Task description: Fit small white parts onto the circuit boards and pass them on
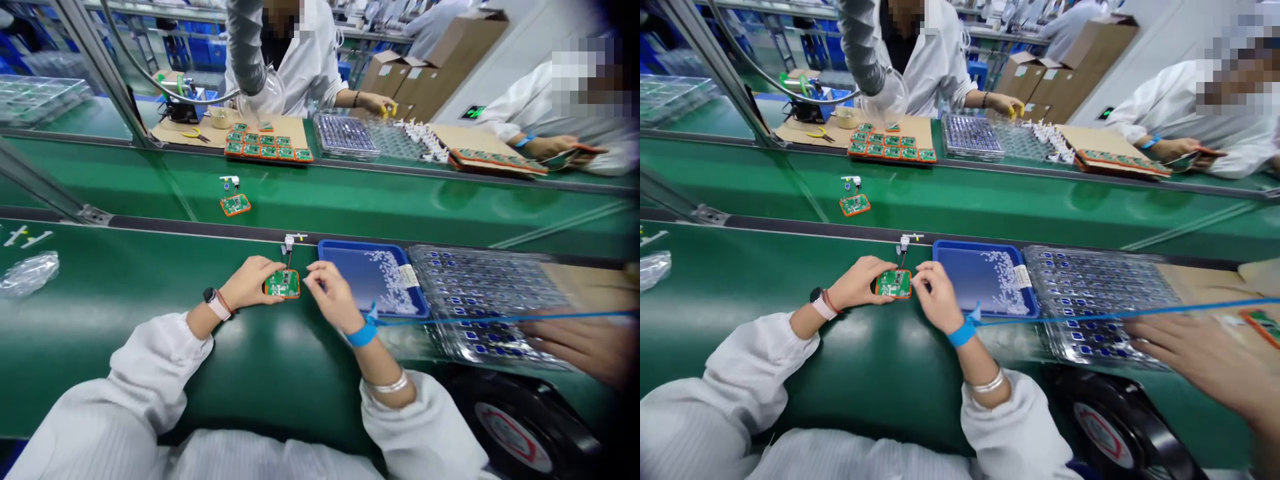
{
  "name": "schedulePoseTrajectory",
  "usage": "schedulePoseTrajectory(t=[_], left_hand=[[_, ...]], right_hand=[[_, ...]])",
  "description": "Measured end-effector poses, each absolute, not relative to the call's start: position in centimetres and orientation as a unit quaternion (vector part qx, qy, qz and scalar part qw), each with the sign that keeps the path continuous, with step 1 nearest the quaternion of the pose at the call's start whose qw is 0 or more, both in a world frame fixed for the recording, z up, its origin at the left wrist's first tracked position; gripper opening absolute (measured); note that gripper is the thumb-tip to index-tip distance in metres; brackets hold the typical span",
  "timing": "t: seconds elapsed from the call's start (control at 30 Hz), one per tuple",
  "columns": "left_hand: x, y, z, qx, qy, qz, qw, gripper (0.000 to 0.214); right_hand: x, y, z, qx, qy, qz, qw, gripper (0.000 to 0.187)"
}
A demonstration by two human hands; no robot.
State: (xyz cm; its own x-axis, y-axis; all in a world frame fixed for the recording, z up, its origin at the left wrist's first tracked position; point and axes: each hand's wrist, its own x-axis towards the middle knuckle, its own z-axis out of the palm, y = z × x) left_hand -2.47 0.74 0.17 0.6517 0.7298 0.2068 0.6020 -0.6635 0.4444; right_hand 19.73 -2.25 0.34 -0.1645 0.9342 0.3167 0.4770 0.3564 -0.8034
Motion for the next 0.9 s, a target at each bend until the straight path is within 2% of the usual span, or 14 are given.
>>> schedulePoseTrajectory(t=[0.17,0.33,0.63,0.9], left_hand=[[-2.8,-2.6,-0.4,0.871,0.383,0.217,0.217,0.055],[-1.7,-2.1,-0.5,0.824,0.406,0.293,0.264,0.019],[-0.9,-0.9,-0.3,0.775,0.439,0.295,0.346,0.009],[-1.2,-0.7,0.0,0.784,0.428,0.285,0.348,0.006]], right_hand=[[16.0,-3.7,-1.5,-0.488,-0.709,0.323,0.394,0.015],[16.3,-3.3,-2.0,-0.476,-0.727,0.311,0.384,0.013],[16.3,-2.8,-2.4,-0.484,-0.727,0.332,0.356,0.014],[16.0,-3.1,-1.0,-0.489,-0.746,0.289,0.349,0.014]])
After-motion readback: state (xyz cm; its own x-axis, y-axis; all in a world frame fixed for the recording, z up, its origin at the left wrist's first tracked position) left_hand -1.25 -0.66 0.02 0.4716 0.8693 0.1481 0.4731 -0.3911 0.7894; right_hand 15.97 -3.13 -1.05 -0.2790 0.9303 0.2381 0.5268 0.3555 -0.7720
